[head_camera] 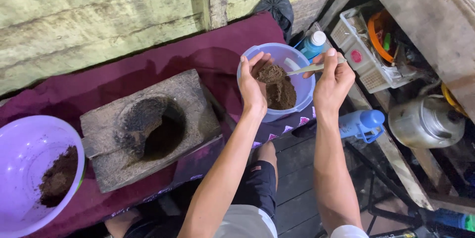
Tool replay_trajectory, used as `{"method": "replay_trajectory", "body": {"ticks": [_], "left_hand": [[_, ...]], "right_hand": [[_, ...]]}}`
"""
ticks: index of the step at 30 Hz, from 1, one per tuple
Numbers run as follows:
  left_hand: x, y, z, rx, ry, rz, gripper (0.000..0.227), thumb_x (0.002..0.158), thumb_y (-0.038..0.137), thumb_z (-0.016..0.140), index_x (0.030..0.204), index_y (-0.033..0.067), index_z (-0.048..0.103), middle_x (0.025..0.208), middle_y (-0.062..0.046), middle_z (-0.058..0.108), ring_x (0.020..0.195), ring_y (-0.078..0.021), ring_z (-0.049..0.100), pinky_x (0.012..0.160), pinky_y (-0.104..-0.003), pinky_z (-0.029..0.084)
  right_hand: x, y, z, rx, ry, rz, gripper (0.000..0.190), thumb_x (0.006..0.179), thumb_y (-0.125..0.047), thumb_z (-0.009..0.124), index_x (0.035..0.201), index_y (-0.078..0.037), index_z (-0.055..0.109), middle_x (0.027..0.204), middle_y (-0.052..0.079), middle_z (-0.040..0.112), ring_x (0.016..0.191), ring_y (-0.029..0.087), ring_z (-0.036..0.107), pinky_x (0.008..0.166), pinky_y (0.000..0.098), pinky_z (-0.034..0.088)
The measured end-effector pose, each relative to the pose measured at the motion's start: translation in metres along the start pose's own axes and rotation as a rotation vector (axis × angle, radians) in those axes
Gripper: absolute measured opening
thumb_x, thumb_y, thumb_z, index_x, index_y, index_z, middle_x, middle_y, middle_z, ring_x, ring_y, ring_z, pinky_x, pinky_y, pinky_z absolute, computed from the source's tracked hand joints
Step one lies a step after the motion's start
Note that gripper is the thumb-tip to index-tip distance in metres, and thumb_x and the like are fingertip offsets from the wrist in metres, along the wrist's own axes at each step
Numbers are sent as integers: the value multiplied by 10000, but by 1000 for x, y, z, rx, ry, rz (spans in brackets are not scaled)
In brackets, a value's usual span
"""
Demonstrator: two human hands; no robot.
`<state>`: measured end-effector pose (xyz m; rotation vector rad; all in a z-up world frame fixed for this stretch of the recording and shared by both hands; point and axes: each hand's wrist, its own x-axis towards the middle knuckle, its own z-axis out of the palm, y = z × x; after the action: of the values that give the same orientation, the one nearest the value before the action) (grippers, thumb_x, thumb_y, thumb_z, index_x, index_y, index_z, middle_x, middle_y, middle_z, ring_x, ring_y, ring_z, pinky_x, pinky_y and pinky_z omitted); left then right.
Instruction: Using a spoon to scoop ground powder from a stone mortar and transfer it into a plastic bucket.
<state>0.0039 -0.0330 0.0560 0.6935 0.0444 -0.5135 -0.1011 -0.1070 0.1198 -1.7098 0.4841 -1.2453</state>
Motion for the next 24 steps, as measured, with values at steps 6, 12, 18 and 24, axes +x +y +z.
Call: {"method": "replay_trajectory", "body": {"ticks": [6,12,18,24], "left_hand": [[-4,34,-23,-133,-1,54,607,1100,523,422,1231,-4,692,1189,-256,691,1126,-357,679,979,-502,510],[-12,84,-57,-247,98,186,585,1078,509,483,1171,-16,724,1170,-251,709,1090,-336,697,936,-401,553],[-27,143,-122,-110,296,403,503,1058,477,492,1186,55,734,1193,-157,715,1127,-290,651,992,-424,491],[-68,209,-171,327,314,578,363,1061,262,526,1333,40,618,1318,-189,641,1233,-291,568,1079,-494,450]], "right_hand": [[-11,-20,37,60,-54,-4,411,1159,-202,465,836,-19,643,611,135,647,579,190,674,756,277,530],[-37,-30,90,134,-147,30,400,1147,-208,471,835,-27,644,620,135,661,582,189,688,741,283,544],[-76,-47,145,261,-244,55,398,1133,-215,483,831,-16,651,620,127,655,566,186,683,713,285,540],[-124,-57,173,0,-420,-20,378,1139,-214,462,861,-71,673,623,79,677,596,148,488,651,299,410]]}}
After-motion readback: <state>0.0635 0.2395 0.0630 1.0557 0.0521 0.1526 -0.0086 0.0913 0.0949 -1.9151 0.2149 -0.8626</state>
